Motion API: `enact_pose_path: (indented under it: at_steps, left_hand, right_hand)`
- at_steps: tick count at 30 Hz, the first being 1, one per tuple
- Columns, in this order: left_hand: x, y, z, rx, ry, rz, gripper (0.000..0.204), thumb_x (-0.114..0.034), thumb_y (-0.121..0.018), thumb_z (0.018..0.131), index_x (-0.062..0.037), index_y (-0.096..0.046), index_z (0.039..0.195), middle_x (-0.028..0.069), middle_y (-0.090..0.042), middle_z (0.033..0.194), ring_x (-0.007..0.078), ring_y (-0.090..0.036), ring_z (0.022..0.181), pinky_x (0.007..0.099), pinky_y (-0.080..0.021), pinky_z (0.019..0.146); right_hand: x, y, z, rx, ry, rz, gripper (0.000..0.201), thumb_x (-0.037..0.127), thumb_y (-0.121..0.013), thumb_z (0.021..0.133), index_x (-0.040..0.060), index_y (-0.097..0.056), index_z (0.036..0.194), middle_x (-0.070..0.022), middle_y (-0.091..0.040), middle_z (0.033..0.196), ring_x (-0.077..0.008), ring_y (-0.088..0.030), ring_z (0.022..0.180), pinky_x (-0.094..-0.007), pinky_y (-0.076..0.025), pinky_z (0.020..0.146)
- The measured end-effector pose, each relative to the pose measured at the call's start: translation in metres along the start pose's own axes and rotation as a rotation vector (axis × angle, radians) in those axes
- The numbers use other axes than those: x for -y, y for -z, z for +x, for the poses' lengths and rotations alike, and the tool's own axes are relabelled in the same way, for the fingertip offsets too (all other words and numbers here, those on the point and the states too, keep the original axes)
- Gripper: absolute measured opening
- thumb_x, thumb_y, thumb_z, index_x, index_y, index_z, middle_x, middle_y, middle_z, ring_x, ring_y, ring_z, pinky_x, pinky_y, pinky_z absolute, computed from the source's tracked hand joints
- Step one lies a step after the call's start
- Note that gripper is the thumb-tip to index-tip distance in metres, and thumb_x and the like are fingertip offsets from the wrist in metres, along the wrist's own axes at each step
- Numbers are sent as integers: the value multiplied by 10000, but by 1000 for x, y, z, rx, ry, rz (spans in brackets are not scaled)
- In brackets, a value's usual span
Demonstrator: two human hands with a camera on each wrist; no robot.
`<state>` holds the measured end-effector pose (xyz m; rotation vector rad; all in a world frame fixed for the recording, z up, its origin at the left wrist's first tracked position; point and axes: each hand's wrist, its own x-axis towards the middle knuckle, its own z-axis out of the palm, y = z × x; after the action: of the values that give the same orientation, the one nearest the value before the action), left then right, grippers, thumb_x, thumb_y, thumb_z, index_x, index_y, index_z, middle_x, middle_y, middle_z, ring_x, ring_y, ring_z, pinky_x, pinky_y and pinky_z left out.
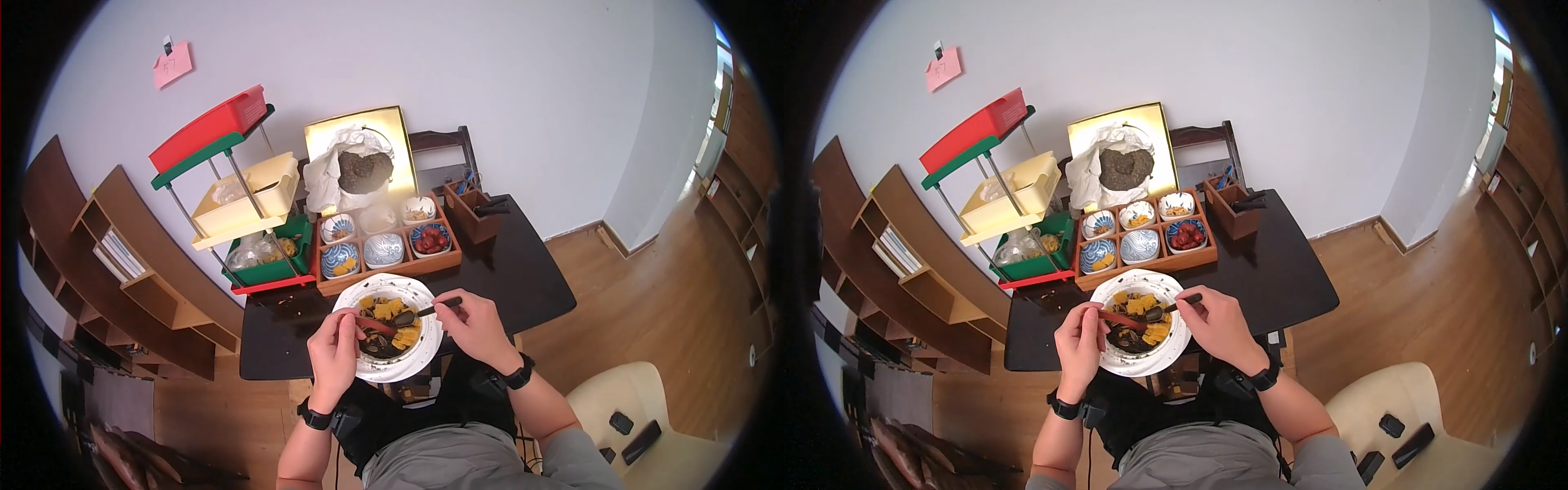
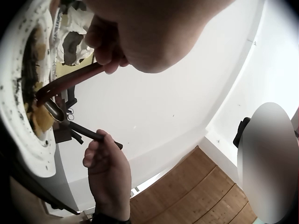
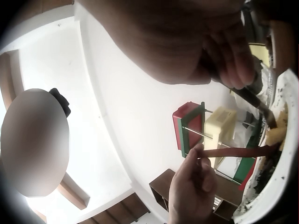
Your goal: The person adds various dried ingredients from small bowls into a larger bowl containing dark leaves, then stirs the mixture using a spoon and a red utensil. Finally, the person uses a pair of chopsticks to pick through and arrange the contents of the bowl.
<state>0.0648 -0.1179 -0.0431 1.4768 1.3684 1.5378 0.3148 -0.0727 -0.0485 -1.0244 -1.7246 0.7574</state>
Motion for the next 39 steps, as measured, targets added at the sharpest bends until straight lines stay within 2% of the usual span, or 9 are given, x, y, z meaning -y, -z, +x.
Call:
enact_pose_path:
  at_steps: [5, 11, 14, 18, 21, 24, 26, 35, 39]
  left_hand:
    - [-1, -1, -1, 1, 11, 14, 225, -144, -551, 1052, 24, -683, 1123, 29, -652, 722, 42, -535, 542, 212, -415, 498]
    - [-11, 8, -2, 30, -15, 134, 215, -139, -564, 1041, 22, -692, 1101, 24, -651, 706, 46, -539, 545, 223, -421, 507]
    - [-14, 10, -4, 48, -22, 143, 212, -138, -552, 1049, 23, -685, 1081, 13, -634, 702, 35, -514, 539, 210, -394, 492]
    - [-15, 13, -7, 56, -27, 158, 214, -141, -547, 1054, 23, -683, 1068, 8, -622, 699, 28, -499, 534, 203, -379, 482]
    - [-19, 18, -10, 53, 6, 161, 218, -149, -572, 1036, 23, -700, 1075, 28, -648, 679, 56, -556, 564, 235, -434, 524]
    - [-17, 19, -11, 69, 18, 154, 219, -154, -576, 1036, 20, -703, 1076, 31, -648, 677, 58, -555, 561, 239, -437, 527]
    - [-15, 19, -11, 95, -4, 159, 218, -151, -555, 1050, 20, -688, 1071, 13, -630, 688, 36, -513, 537, 214, -394, 492]
    - [-15, 16, -11, 96, 35, 78, 222, -155, -535, 1065, 18, -675, 1071, -2, -615, 692, 24, -485, 516, 197, -364, 466]
    - [-18, 17, -10, 69, 47, 67, 229, -170, -564, 1049, 17, -696, 1074, 10, -639, 678, 44, -541, 544, 219, -423, 506]
  right_hand:
    - [0, 0, -1, -31, -20, 5, 194, 116, -673, 960, -24, -688, 1094, -93, -720, 840, -115, -686, 663, -239, -527, 603]
    - [24, 15, -4, -53, 129, -165, 146, 114, -690, 932, 6, -700, 1030, -107, -691, 808, -149, -633, 609, -283, -484, 566]
    - [32, 19, -5, 62, 153, -197, 123, 105, -665, 932, 4, -675, 1001, -164, -706, 896, -268, -698, 708, -351, -541, 644]
    - [33, 20, -6, 102, 79, -153, 132, 123, -666, 940, 14, -680, 1013, -151, -701, 895, -264, -687, 713, -348, -526, 649]
    - [35, 23, -5, 125, 31, -118, 135, 130, -664, 946, 18, -683, 1019, -147, -695, 872, -260, -670, 692, -338, -512, 638]
    - [33, 23, -5, 137, 31, -106, 142, 138, -659, 953, 17, -683, 1022, -144, -690, 841, -253, -658, 676, -326, -503, 630]
    - [28, 21, -5, 157, 15, -92, 146, 144, -653, 959, 16, -684, 1023, -139, -688, 818, -245, -656, 672, -322, -501, 627]
    - [-17, 5, -3, 192, -263, 304, 224, 203, -627, 1015, -9, -673, 1071, -57, -696, 803, -82, -617, 648, -244, -502, 586]
    - [-34, 5, -1, 149, -340, 466, 202, 173, -611, 1029, -12, -671, 1084, -46, -675, 806, -87, -618, 652, -234, -512, 578]
